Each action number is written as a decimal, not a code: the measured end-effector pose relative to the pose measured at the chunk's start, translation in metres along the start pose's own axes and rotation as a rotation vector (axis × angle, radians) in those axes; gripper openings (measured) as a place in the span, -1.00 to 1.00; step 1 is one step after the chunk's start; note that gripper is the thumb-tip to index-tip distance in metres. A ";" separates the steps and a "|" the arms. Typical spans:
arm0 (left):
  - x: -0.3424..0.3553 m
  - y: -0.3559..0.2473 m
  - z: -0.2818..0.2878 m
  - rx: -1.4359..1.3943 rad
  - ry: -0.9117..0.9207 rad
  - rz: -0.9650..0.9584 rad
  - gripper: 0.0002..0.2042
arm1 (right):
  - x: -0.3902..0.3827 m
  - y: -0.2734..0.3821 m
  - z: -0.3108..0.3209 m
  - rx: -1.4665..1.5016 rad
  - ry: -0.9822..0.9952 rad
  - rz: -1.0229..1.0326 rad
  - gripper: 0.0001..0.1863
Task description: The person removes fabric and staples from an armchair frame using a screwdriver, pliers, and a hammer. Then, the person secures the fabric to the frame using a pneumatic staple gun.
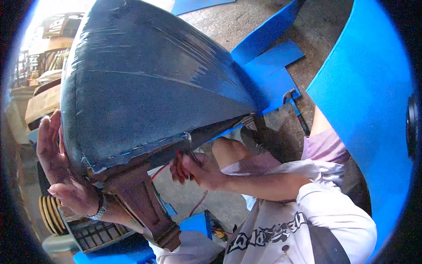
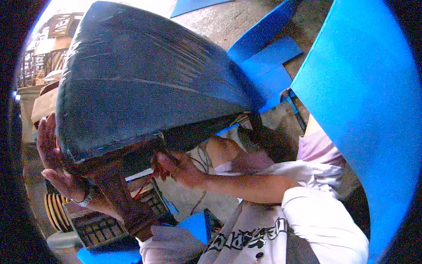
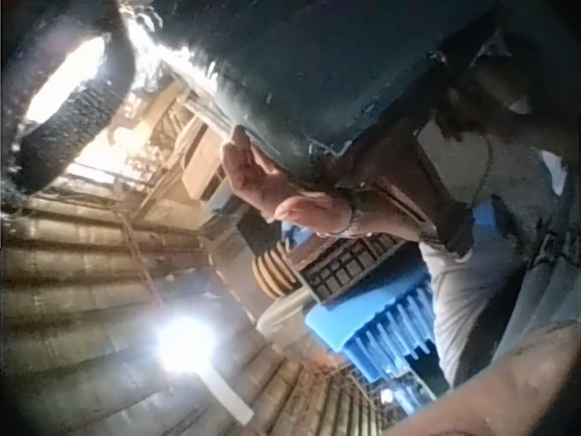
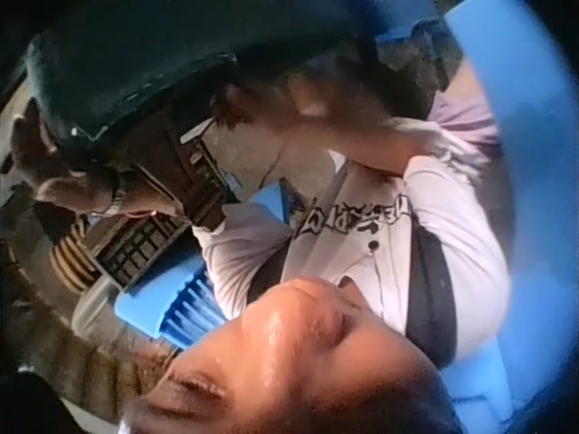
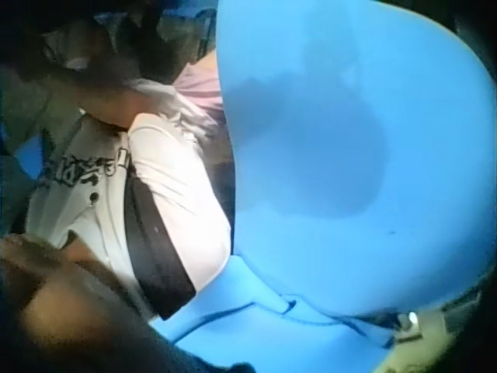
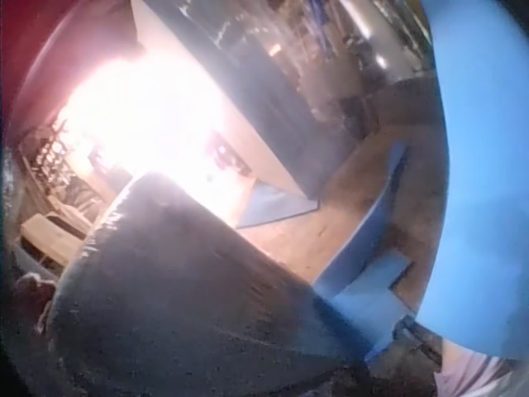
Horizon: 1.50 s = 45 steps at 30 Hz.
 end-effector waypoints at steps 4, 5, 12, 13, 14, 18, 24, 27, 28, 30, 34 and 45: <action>-0.007 -0.008 0.016 -0.008 -0.050 0.025 0.05 | -0.031 0.069 -0.004 -1.066 -0.030 -0.137 -0.74; -0.007 -0.009 0.014 -0.031 -0.060 0.034 0.04 | -0.035 0.074 -0.005 -1.066 -0.029 -0.136 -0.74; -0.005 -0.027 0.000 -0.027 -0.138 0.007 -0.01 | -0.029 0.111 -0.029 -1.673 0.016 0.113 -0.58; -0.005 -0.027 0.002 -0.035 -0.127 0.002 -0.02 | -0.028 0.111 -0.032 -1.745 -0.020 0.170 -0.59; -0.005 -0.027 0.004 -0.042 -0.115 -0.002 -0.04 | -0.027 0.110 -0.036 -1.743 -0.019 0.175 -0.59; -0.004 -0.017 -0.007 -0.084 -0.135 -0.007 -0.04 | -0.021 0.113 -0.041 -1.786 -0.059 0.144 -0.64; -0.007 -0.027 0.013 0.017 -0.121 -0.035 -0.02 | -0.010 0.090 -0.043 -1.377 -0.030 0.139 -0.74; 0.002 -0.016 0.001 -0.090 -0.147 -0.032 -0.02 | 0.007 0.038 -0.010 -0.641 0.062 0.019 -0.75; 0.004 -0.018 0.010 -0.056 -0.129 -0.035 -0.02 | 0.012 0.026 -0.021 -0.095 0.178 -0.073 -0.72; 0.005 -0.028 0.021 -0.009 -0.115 -0.041 -0.02 | 0.003 0.025 -0.030 -0.184 0.079 0.009 -0.71; -0.005 -0.020 0.026 0.001 -0.121 -0.025 -0.02 | -0.023 0.094 -0.046 -1.093 -0.033 0.069 -0.67; -0.008 -0.026 0.021 -0.040 -0.125 -0.082 -0.03 | -0.023 0.132 -0.084 -1.753 0.135 -0.078 -0.69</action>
Point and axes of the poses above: each hand's wrist, its own x-axis towards the middle knuckle, its own z-axis out of the back of the hand, y = z × x, the point moved 4 cm from there along x, towards the middle knuckle, and after that the axes turned 4 degrees about y, right-handed, at the moved point
